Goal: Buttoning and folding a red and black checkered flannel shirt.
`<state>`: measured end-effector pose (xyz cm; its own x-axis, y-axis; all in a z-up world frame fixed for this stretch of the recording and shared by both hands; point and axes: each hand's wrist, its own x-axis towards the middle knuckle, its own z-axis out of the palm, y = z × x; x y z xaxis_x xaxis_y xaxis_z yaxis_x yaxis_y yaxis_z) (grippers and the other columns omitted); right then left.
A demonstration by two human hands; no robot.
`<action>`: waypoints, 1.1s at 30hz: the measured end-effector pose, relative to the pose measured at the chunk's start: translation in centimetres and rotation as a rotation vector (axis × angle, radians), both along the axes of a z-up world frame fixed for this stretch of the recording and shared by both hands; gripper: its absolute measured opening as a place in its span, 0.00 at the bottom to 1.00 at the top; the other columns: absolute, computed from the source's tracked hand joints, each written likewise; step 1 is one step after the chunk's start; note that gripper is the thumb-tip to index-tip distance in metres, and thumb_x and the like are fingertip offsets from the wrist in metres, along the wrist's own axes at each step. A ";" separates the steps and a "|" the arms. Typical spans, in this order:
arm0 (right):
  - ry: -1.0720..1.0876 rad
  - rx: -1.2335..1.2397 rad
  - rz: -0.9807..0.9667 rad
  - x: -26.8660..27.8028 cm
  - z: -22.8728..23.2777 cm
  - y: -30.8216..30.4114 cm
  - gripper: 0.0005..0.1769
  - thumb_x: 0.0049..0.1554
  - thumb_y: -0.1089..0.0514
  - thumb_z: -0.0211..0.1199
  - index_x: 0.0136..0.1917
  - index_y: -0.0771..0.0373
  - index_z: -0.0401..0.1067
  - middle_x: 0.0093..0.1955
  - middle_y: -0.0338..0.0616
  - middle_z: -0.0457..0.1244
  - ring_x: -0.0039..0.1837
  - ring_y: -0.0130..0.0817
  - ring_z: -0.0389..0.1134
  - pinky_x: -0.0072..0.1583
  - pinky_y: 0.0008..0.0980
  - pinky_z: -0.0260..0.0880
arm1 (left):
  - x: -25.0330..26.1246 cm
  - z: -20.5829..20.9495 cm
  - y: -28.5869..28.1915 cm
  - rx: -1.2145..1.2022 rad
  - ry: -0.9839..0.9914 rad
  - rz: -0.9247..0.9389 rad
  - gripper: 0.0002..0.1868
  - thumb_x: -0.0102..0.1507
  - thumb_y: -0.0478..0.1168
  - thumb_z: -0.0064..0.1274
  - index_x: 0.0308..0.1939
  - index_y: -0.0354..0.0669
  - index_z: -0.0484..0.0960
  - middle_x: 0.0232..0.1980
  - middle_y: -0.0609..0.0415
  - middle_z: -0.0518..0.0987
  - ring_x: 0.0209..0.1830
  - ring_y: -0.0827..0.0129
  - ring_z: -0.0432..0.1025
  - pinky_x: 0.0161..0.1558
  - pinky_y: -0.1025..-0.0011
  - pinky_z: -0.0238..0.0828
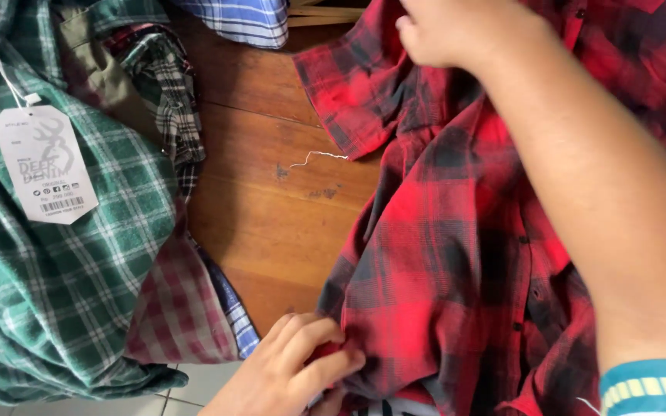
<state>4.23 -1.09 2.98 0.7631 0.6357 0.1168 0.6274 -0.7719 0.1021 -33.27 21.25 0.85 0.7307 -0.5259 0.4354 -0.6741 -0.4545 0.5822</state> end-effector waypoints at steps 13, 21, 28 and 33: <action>-0.118 0.214 0.246 1.4 -2.6 4.3 0.13 0.51 0.64 0.68 0.51 0.65 0.73 0.37 0.52 0.67 0.29 0.51 0.64 0.30 0.44 0.65 | -3.6 -5.1 0.6 -0.538 -0.085 0.189 0.05 0.60 0.33 0.53 0.32 0.41 0.72 0.31 0.50 0.73 0.25 0.64 0.67 0.32 0.69 0.72; -0.077 0.459 0.249 -1.0 -1.6 3.6 0.13 0.72 0.60 0.61 0.45 0.67 0.75 0.29 0.45 0.64 0.23 0.42 0.57 0.25 0.39 0.57 | -5.3 -10.1 3.1 -0.591 -0.266 0.415 0.06 0.66 0.46 0.49 0.36 0.53 0.74 0.41 0.57 0.80 0.44 0.61 0.75 0.51 0.60 0.81; 0.184 0.428 0.348 -12.0 1.1 -3.4 0.17 0.61 0.66 0.61 0.64 0.70 0.67 0.73 0.60 0.61 0.66 0.55 0.65 0.76 0.75 0.36 | -4.5 -6.1 7.6 0.104 -0.300 0.279 0.08 0.61 0.51 0.51 0.29 0.59 0.79 0.45 0.67 0.86 0.51 0.63 0.77 0.58 0.54 0.63; 0.181 0.548 0.140 -18.4 0.7 -10.7 0.12 0.61 0.72 0.62 0.58 0.74 0.72 0.49 0.52 0.67 0.41 0.44 0.62 0.76 0.49 0.58 | -3.8 -4.4 9.9 0.194 -0.354 0.402 0.13 0.60 0.50 0.42 0.21 0.58 0.75 0.37 0.68 0.85 0.45 0.64 0.73 0.56 0.51 0.58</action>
